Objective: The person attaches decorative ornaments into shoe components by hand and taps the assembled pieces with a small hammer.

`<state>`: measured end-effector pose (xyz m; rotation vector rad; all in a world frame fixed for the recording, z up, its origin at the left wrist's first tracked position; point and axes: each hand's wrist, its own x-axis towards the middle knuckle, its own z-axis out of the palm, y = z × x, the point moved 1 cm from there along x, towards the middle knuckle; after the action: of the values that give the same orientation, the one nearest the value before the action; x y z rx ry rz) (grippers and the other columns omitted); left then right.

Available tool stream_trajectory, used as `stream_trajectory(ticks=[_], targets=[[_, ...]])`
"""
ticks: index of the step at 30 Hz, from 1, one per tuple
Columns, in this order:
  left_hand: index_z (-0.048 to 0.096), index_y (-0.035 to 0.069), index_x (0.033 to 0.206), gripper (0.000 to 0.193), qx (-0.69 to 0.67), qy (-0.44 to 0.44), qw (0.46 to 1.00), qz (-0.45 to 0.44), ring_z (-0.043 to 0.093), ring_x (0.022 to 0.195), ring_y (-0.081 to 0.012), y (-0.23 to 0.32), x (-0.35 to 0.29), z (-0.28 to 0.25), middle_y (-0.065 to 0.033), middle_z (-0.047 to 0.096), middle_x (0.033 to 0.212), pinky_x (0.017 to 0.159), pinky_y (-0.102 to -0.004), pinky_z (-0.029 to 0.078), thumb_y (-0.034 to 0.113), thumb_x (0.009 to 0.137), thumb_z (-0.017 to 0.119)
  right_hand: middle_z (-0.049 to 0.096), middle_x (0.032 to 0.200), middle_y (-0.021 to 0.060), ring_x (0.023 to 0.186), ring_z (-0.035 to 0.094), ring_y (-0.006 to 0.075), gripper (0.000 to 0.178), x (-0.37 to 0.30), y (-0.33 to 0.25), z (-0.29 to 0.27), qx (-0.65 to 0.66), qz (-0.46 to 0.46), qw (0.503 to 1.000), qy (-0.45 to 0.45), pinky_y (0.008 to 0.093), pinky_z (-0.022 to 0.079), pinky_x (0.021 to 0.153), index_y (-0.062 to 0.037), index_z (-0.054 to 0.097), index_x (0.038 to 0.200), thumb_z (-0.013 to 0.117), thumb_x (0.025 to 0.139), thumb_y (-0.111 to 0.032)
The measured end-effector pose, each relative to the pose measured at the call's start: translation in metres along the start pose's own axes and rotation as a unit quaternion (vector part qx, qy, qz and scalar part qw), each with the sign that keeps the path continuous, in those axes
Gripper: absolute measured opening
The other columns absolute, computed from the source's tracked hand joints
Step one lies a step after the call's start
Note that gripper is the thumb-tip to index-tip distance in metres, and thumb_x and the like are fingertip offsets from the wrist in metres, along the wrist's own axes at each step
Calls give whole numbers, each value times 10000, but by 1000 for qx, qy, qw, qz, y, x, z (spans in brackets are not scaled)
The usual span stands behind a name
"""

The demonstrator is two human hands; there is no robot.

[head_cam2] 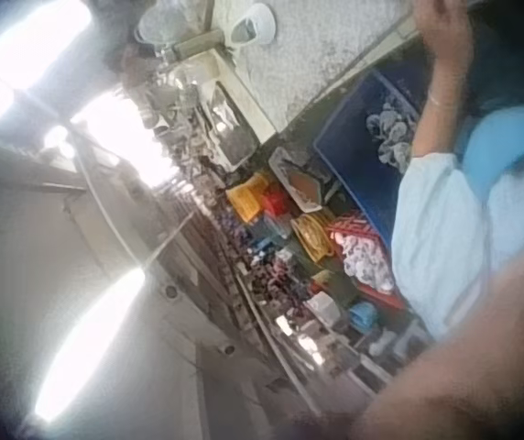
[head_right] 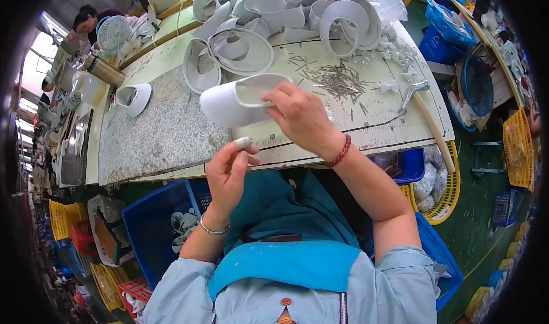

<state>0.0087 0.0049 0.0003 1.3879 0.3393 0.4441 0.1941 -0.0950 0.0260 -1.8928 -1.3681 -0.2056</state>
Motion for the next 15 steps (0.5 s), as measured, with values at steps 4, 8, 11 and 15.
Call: stream_trajectory(ticks=[4, 8, 11, 15], targets=[[652, -29, 1068, 237, 274, 29, 901, 335, 645, 955, -293, 20, -1, 8, -144, 666, 1003, 804, -332, 509, -28, 831, 651, 636, 994, 113, 809, 655, 328, 258, -22, -18, 3, 61, -20, 998, -1, 408, 528, 681, -78, 633, 1076, 678, 822, -58], [651, -22, 1058, 288, 398, 35, 830, 388, 627, 993, -329, 17, 11, 11, -168, 655, 1017, 843, -398, 493, -37, 772, 670, 640, 1080, 120, 848, 663, 325, 325, -49, -37, 3, 102, -23, 995, 2, 394, 541, 713, -55, 619, 1118, 685, 800, -31], [659, -1, 1045, 289, 478, 37, 802, 357, 620, 1009, -342, 13, 13, 11, -151, 660, 1027, 876, -405, 471, -18, 757, 678, 642, 1122, 111, 867, 674, 295, 349, -66, -22, -4, 92, -30, 995, 12, 371, 553, 708, -49, 628, 1120, 694, 781, 0], [663, 11, 1026, 277, 527, -7, 773, 352, 623, 1011, -307, 9, 19, 8, -113, 664, 1015, 897, -398, 439, -13, 751, 673, 637, 1118, 128, 876, 679, 284, 309, -78, -1, -23, 45, 13, 996, 73, 355, 559, 663, -48, 662, 1058, 707, 766, 41]])
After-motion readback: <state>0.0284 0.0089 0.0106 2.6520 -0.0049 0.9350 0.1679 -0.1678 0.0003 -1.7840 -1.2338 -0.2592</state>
